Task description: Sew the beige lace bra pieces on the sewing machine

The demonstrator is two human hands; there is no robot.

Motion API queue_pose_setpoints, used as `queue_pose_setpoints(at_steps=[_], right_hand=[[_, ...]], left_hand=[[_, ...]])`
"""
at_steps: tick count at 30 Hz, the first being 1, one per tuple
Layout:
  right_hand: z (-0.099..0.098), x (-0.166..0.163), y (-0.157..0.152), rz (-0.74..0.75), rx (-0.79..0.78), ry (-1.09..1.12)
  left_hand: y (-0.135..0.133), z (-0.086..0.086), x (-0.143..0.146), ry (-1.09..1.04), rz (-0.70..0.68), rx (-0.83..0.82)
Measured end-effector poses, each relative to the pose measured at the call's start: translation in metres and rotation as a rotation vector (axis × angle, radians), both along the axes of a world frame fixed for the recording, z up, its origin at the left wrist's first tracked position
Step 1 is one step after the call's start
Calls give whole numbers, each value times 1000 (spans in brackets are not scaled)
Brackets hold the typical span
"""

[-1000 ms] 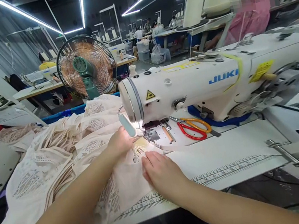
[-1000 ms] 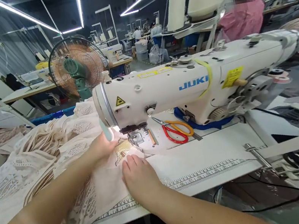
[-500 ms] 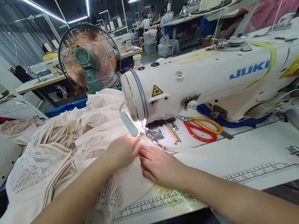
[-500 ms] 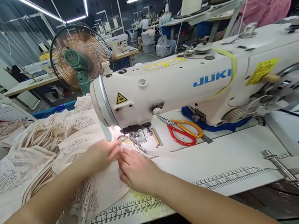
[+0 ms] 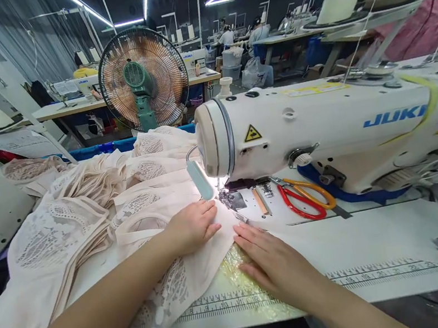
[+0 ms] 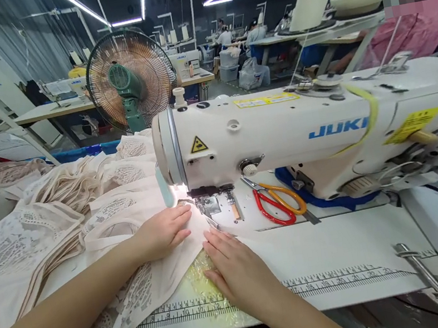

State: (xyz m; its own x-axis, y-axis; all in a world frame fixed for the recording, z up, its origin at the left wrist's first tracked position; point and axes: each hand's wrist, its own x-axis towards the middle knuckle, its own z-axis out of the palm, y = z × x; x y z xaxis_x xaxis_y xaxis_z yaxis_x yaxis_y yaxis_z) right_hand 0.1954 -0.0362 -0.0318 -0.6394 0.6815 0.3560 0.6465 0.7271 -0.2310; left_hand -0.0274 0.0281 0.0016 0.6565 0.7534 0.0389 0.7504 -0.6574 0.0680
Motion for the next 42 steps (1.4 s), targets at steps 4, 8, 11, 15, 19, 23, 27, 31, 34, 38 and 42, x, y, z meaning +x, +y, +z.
queue_pose_setpoints(at_steps=[4,8,11,15,19,23,27,31,34,38,42], right_hand=[[-1,0,0,-11,1,4],[-2,-1,1,-13,16,10],[-2,-1,0,-6,50,6],[0,-1,0,4,100,18],[1,-1,1,6,135,25],[0,-2,2,5,147,44],[-1,-2,2,-6,133,34],[0,-3,3,-17,91,6],[0,-5,4,-37,36,-5],[0,-9,7,-54,-17,-37],[2,-13,9,-62,-68,-34]], left_hand=[[1,1,1,-14,-8,17],[0,4,2,-11,-12,24],[-1,5,3,-12,-11,23],[-1,4,3,-17,-11,18],[0,4,3,-17,-17,26],[0,4,4,-13,-16,21],[1,6,4,-14,-30,20],[2,11,4,36,-14,14],[6,14,5,75,14,11],[16,14,3,89,25,12],[20,22,4,105,11,56]])
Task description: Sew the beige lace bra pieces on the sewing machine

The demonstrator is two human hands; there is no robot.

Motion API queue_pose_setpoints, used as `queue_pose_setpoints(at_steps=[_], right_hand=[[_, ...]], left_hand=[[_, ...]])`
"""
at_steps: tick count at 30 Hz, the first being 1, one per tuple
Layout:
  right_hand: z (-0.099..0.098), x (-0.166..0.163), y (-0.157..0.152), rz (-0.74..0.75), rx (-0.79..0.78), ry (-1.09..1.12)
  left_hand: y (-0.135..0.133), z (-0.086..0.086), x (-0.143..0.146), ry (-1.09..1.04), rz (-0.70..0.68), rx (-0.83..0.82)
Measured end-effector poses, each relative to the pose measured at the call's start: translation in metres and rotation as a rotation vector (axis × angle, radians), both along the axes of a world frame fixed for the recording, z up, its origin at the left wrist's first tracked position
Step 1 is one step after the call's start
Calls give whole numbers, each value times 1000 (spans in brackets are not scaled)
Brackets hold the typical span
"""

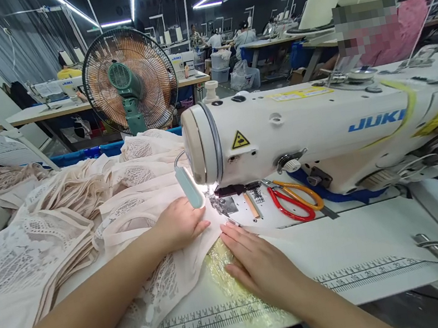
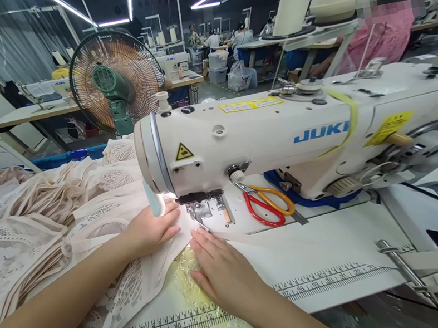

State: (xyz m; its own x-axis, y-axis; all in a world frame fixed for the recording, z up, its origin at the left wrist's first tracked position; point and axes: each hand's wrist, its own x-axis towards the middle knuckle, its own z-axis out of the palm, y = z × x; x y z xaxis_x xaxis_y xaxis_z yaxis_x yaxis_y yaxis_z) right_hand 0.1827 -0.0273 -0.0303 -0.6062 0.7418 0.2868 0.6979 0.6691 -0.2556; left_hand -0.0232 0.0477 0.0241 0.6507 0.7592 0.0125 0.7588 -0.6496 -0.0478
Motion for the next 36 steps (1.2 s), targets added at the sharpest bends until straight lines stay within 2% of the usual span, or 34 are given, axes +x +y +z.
queue_pose_setpoints(at_steps=[2,5,7,10,14,18,22,29,36], right_hand=[[1,-1,1,-2,-21,4],[2,-1,1,-5,-34,-1],[2,-1,1,-7,-28,-2],[1,-1,1,-3,-21,0],[2,-1,1,4,-52,26],[3,0,1,8,-77,23],[3,1,1,11,-84,8],[4,1,1,12,-90,-22],[5,1,1,7,-120,7]], left_hand=[[-7,6,5,5,-8,16],[-30,7,14,-8,-99,-17],[-46,0,19,-15,-173,11],[-57,-14,16,-20,-204,148],[-42,-24,3,-72,-268,201],[-21,-21,-6,-117,-342,209],[-12,-18,-7,-137,-386,239],[4,-22,-12,-100,-381,266],[12,-17,-10,-38,-323,265]])
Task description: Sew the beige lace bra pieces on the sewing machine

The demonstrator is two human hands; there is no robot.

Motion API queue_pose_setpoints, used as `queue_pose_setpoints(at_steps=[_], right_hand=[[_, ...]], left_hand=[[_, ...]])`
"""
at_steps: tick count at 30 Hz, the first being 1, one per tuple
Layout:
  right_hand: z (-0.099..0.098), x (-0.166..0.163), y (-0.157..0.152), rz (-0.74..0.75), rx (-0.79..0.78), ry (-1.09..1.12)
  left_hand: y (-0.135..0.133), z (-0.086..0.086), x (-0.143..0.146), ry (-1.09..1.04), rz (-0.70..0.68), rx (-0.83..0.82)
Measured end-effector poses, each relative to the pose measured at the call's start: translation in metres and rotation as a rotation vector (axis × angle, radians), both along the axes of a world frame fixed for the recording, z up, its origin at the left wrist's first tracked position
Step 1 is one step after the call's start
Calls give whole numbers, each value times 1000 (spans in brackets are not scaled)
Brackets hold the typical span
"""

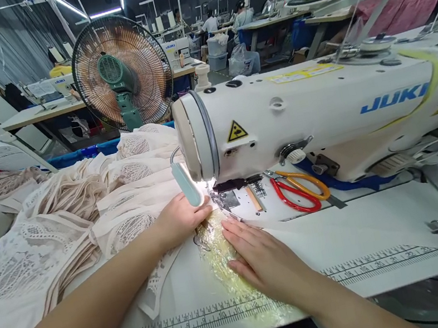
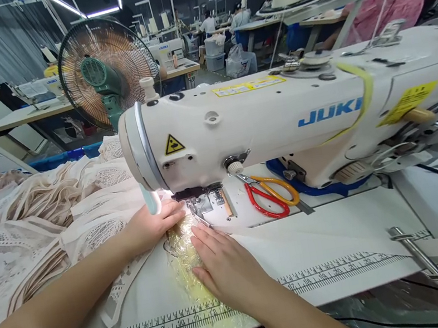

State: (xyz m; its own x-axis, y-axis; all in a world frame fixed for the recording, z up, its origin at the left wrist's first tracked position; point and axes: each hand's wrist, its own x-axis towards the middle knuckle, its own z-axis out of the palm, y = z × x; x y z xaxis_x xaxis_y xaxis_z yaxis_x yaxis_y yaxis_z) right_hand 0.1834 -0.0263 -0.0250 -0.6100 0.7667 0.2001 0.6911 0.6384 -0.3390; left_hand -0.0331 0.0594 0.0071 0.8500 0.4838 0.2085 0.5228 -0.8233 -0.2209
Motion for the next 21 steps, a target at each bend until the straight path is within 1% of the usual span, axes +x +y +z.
queue_pose_setpoints(at_steps=[4,7,9,11,13,14,16,18,19,21], right_hand=[[1,0,0,-4,-17,24],[2,0,0,-7,-15,-7],[2,0,-1,-7,-7,-17],[1,1,-2,-6,6,-3],[0,1,-2,-8,14,20],[-1,1,-2,-12,15,29],[-2,1,-2,-19,8,47],[-3,1,-2,-20,0,65],[-3,2,-2,-20,-2,72],[-4,2,-2,-20,-2,67]], left_hand=[[8,1,2,61,43,-13],[4,9,6,73,77,9],[-13,20,8,81,144,19],[-43,31,8,118,313,-16],[-79,41,4,185,538,-101],[-97,43,0,222,623,-158],[-125,44,-9,284,713,-235],[-137,39,-19,311,750,-243],[-137,35,-24,306,767,-232],[-125,27,-35,262,800,-230]])
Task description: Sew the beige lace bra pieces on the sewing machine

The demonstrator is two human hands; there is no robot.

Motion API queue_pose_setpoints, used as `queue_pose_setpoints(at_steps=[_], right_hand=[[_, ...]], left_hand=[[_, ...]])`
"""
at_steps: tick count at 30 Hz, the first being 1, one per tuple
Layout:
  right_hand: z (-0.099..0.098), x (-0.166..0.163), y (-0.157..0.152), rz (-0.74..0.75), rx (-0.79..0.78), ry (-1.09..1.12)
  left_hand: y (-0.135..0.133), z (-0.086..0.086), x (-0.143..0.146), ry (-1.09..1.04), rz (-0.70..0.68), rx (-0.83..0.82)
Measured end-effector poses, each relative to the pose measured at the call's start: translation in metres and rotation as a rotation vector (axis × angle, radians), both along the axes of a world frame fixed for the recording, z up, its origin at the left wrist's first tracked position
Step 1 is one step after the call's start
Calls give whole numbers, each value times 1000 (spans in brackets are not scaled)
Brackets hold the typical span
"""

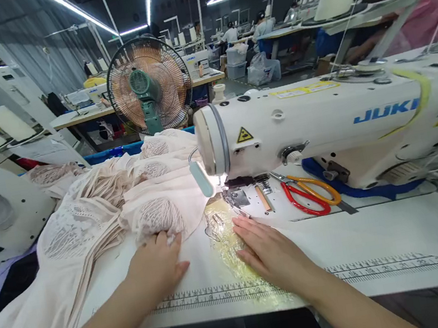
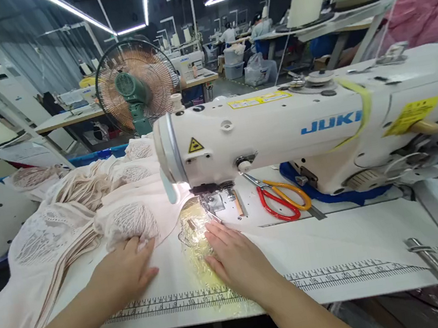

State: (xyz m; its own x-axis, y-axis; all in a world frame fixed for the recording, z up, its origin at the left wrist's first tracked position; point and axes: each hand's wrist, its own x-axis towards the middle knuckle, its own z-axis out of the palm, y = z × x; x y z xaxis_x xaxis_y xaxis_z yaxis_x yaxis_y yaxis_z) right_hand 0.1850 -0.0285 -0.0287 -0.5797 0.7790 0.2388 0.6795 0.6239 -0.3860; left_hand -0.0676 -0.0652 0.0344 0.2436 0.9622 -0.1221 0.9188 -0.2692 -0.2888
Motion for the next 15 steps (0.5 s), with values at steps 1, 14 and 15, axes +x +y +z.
queue_pose_setpoints(at_steps=[1,14,15], right_hand=[[0,0,0,0,4,-11],[-9,5,-5,10,117,-53],[-9,5,-5,6,112,-59]], left_hand=[[10,-4,-6,-34,20,3],[-3,8,-47,-298,26,107],[-12,15,-56,-313,60,152]])
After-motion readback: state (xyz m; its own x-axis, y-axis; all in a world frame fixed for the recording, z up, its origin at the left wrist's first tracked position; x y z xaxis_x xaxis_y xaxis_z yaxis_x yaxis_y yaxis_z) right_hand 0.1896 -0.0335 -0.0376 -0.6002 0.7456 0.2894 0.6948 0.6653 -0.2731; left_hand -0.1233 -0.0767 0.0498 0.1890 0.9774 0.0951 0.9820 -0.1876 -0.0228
